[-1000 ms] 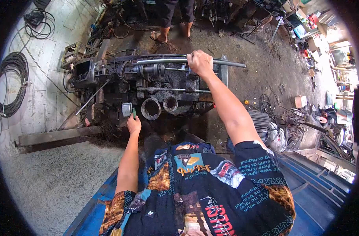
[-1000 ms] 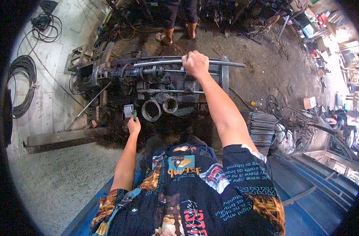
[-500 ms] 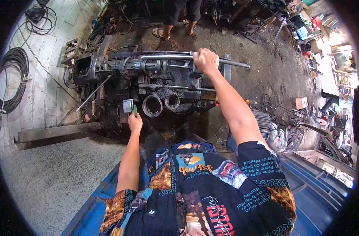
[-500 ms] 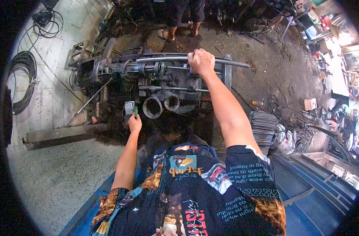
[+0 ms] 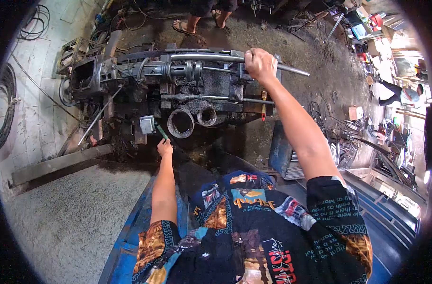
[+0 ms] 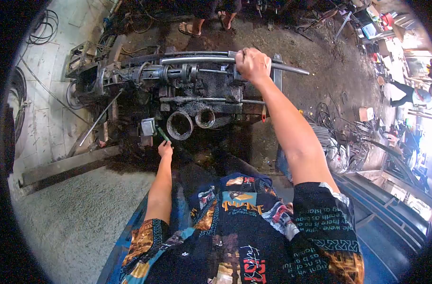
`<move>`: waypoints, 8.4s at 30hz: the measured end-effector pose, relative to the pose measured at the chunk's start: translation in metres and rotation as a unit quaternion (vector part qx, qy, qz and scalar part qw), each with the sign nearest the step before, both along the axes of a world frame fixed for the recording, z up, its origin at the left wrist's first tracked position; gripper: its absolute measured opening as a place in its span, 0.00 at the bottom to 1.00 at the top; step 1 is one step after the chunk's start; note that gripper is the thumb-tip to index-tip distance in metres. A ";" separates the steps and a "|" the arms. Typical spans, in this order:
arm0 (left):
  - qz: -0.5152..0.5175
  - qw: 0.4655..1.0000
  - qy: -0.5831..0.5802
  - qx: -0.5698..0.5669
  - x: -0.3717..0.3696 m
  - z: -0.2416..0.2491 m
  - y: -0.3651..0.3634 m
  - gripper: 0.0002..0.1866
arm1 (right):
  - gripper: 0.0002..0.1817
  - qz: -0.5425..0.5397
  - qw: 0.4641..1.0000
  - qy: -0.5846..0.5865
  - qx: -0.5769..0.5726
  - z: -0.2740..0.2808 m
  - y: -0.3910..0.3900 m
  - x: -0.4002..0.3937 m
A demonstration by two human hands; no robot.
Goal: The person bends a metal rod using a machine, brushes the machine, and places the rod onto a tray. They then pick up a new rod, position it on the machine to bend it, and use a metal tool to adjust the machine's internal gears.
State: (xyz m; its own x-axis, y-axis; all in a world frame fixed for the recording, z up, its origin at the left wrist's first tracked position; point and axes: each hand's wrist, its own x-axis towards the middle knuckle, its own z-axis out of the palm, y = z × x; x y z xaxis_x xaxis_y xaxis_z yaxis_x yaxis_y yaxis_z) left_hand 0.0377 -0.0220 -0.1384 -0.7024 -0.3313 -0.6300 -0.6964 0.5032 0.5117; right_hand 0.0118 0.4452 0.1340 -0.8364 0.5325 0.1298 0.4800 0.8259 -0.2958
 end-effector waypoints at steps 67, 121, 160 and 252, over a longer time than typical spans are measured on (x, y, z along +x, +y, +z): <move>-0.455 0.761 0.318 -0.334 -0.019 0.303 0.283 0.13 | 0.12 -0.317 0.458 0.329 -0.763 -0.050 0.195 -0.027; -0.200 0.859 0.471 -0.001 0.023 0.293 0.198 0.21 | 0.32 0.190 0.965 -0.014 -0.177 0.025 -0.022 -0.012; -0.147 0.890 0.430 0.028 0.051 0.266 0.209 0.22 | 0.27 0.338 0.939 -0.026 -0.050 0.024 0.077 0.052; -0.650 0.527 0.542 -0.080 -0.132 0.289 0.240 0.14 | 0.19 -0.175 0.906 -0.184 -0.338 -0.073 -0.130 0.110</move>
State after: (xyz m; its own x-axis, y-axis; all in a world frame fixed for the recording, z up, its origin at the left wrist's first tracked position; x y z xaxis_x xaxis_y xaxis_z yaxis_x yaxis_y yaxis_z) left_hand -0.0947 0.2176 0.1510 -0.3193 0.8854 0.3377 0.9475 0.2913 0.1321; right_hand 0.1223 0.3156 0.0610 -0.5210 0.6279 -0.5783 0.8465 0.2931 -0.4444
